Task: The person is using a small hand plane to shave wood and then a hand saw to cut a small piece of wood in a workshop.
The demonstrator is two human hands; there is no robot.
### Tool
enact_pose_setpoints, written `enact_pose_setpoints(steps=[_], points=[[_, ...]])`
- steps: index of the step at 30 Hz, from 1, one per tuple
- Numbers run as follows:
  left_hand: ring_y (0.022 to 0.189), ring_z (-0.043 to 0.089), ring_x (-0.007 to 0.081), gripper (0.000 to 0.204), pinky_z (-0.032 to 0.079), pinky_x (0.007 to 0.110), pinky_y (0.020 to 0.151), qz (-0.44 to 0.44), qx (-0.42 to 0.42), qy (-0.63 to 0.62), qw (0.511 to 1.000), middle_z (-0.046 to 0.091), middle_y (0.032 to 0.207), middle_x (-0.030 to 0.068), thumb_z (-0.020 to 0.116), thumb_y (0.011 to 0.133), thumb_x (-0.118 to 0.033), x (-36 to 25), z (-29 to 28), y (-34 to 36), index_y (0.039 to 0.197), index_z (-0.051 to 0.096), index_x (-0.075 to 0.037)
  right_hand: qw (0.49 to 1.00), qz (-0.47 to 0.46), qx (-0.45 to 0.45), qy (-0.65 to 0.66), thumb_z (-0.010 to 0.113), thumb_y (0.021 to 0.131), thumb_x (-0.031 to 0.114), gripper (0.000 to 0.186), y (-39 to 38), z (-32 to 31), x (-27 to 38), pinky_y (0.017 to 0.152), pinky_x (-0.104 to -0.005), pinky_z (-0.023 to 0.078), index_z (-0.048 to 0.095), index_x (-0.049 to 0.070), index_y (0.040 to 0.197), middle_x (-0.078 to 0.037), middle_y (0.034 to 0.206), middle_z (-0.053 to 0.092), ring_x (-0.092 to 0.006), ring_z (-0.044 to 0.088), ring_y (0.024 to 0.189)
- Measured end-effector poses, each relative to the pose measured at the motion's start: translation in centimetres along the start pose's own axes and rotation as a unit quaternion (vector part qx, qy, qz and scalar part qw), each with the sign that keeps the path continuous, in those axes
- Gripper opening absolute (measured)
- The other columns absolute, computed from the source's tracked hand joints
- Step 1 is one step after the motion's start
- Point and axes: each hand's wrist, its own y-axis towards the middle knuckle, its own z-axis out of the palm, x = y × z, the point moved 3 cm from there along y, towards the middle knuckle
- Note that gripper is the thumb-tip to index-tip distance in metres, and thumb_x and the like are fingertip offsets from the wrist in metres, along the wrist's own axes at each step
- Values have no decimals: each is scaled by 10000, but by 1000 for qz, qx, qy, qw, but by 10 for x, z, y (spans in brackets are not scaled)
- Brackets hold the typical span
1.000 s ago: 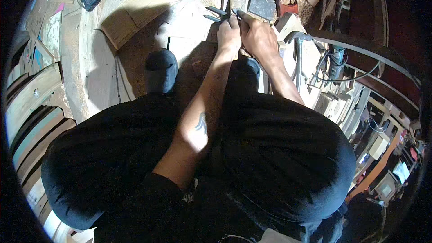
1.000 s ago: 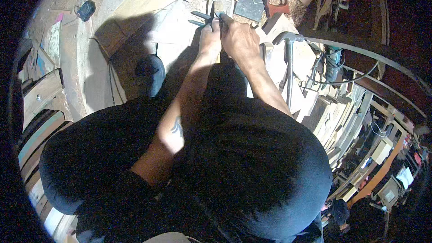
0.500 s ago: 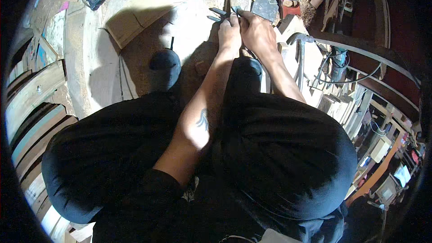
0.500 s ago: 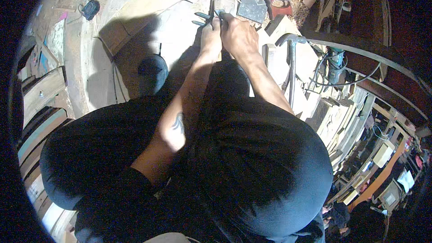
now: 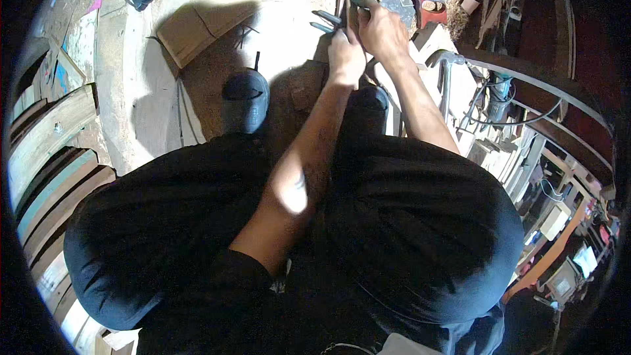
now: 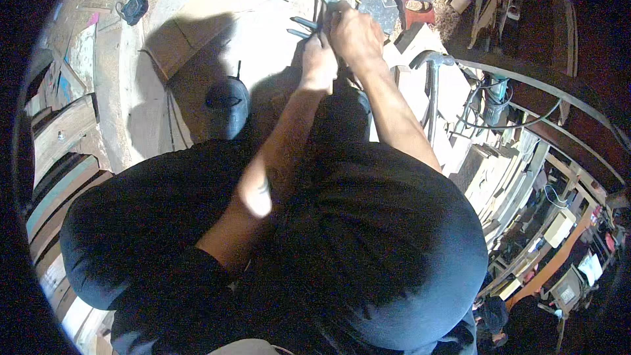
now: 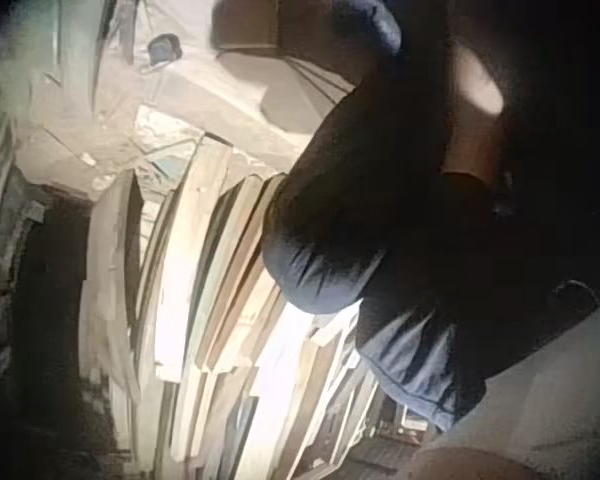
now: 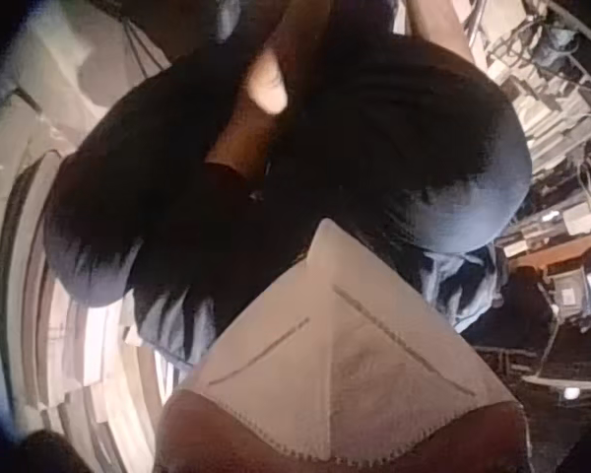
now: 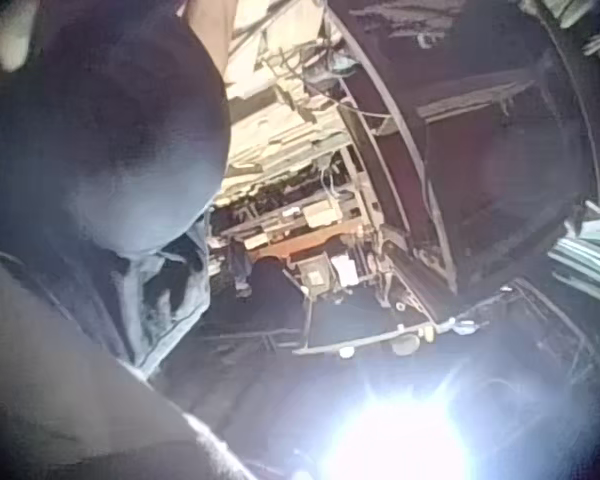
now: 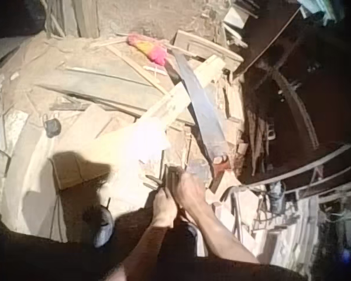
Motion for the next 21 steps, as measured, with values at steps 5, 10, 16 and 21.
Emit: enact_pose_setpoints(steps=[5, 10, 16, 21], points=[[731, 684, 391, 605, 558, 479, 678, -31, 27, -44, 998, 677, 835, 257, 358, 1059, -443, -4, -16, -3, 1082, 623, 100, 997, 33, -1, 74, 569, 977, 258, 292, 6, 2, -3, 910, -505, 530, 687, 124, 1208, -288, 1014, 704, -452, 674, 1029], [433, 588, 228, 614, 479, 359, 398, -55, 68, -144, 986, 585, 601, 122, 382, 1057, -481, -20, -12, -12, 936, 622, 70, 989, -10, -69, 133, 587, 997, 244, 314, -16, -17, -26, 927, -427, 521, 676, 62, 1237, -282, 1084, 703, -412, 677, 1088], [611, 686, 308, 694, 548, 405, 495, -43, 28, -91, 995, 678, 769, 223, 377, 1043, -527, -23, -24, -12, 1072, 662, 105, 994, 12, 59, 92, 560, 997, 248, 319, -38, -23, -1, 879, -471, 546, 695, 137, 1264, -283, 999, 701, -423, 691, 1000], [734, 715, 341, 680, 561, 438, 649, -77, 15, -121, 990, 717, 889, 231, 379, 1046, -514, -24, -23, -13, 1079, 680, 95, 995, 1, 56, 82, 576, 978, 240, 313, -34, -20, 3, 857, -474, 562, 719, 129, 1233, -289, 948, 708, -403, 717, 944]])
